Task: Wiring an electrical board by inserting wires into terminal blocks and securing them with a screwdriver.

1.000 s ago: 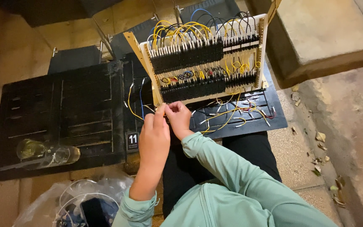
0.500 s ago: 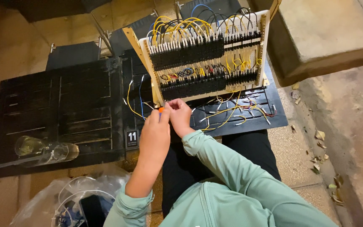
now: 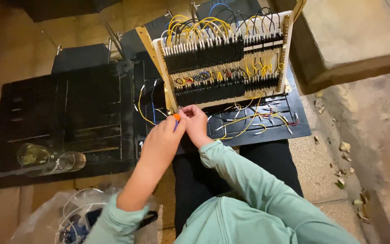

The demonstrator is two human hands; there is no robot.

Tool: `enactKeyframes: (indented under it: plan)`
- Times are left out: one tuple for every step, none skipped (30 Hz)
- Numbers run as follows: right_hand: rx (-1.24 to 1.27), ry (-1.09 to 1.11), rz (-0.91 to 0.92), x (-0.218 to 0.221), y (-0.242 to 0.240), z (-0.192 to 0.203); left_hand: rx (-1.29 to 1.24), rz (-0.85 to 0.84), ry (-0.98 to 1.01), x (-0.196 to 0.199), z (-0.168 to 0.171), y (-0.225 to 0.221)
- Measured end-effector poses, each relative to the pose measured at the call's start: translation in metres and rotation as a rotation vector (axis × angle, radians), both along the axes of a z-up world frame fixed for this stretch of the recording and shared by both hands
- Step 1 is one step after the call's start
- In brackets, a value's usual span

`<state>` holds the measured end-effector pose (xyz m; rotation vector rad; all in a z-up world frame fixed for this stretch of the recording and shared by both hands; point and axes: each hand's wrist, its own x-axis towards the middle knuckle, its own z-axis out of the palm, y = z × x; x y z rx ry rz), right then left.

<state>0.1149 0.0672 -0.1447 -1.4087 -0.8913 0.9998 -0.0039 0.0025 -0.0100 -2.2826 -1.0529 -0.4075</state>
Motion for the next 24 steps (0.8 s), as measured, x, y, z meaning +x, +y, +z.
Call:
enactKeyframes:
  plan:
    - [-0.004,0.004,-0.008,0.004,-0.001,-0.001,-0.004,-0.008,0.004,0.002,0.004,-0.007]
    - [-0.013,0.018,0.061,0.008,-0.001,-0.002,-0.023,0.017,-0.095,0.003,0.008,-0.012]
    - [-0.019,0.03,0.132,0.012,0.001,-0.003,-0.039,0.044,-0.197,0.004,0.011,-0.017]
    - [-0.02,0.03,0.125,0.019,0.0,0.002,-0.04,0.038,-0.197,0.007,0.008,-0.015]
    - [-0.037,0.138,0.195,0.025,-0.005,0.007,-0.083,0.013,-0.382,0.01,0.003,-0.016]
    - [-0.054,0.246,0.265,0.031,-0.009,0.012,-0.125,-0.011,-0.566,0.012,-0.001,-0.017]
    - [-0.057,0.243,0.27,0.037,-0.012,0.01,-0.125,-0.006,-0.57,0.012,-0.004,-0.019]
    - [-0.047,0.248,0.264,0.042,-0.015,0.009,-0.145,0.0,-0.727,0.013,-0.008,-0.021]
    - [-0.037,0.256,0.256,0.047,-0.018,0.008,-0.165,0.004,-0.881,0.013,-0.011,-0.022]
    - [-0.04,0.255,0.258,0.049,-0.019,0.007,-0.166,0.007,-0.883,0.016,-0.017,-0.023]
    - [-0.046,0.284,0.254,0.052,-0.021,0.004,-0.137,0.009,-0.913,0.019,-0.024,-0.024]
    - [-0.051,0.314,0.249,0.054,-0.023,0.002,-0.107,0.012,-0.943,0.023,-0.031,-0.026]
    - [-0.058,0.314,0.251,0.054,-0.024,0.0,-0.111,0.018,-0.944,0.024,-0.035,-0.03]
    - [-0.064,0.326,0.248,0.054,-0.024,-0.001,-0.053,-0.018,-0.945,0.025,-0.038,-0.035]
    - [-0.065,0.339,0.24,0.053,-0.023,-0.002,0.007,-0.061,-0.944,0.026,-0.041,-0.037]
    - [-0.067,0.341,0.238,0.053,-0.024,-0.004,0.004,-0.061,-0.943,0.023,-0.045,-0.039]
    - [-0.04,0.322,0.242,0.052,-0.024,-0.006,0.001,-0.077,-1.002,0.021,-0.048,-0.041]
    - [-0.014,0.302,0.245,0.051,-0.025,-0.007,-0.001,-0.094,-1.062,0.018,-0.05,-0.044]
    - [-0.017,0.304,0.248,0.053,-0.026,-0.001,-0.002,-0.09,-1.061,0.017,-0.05,-0.044]
    - [0.001,0.308,0.242,0.055,-0.028,0.005,-0.018,-0.069,-1.111,0.015,-0.051,-0.044]
    - [0.021,0.31,0.237,0.057,-0.028,0.012,-0.033,-0.049,-1.162,0.014,-0.05,-0.043]
    - [0.02,0.31,0.239,0.061,-0.028,0.021,-0.032,-0.046,-1.162,0.014,-0.046,-0.045]
    - [0.034,0.233,0.269,0.065,-0.031,0.028,-0.132,-0.02,-1.212,0.014,-0.043,-0.049]
    - [0.048,0.157,0.299,0.069,-0.033,0.036,-0.233,0.006,-1.26,0.015,-0.039,-0.053]
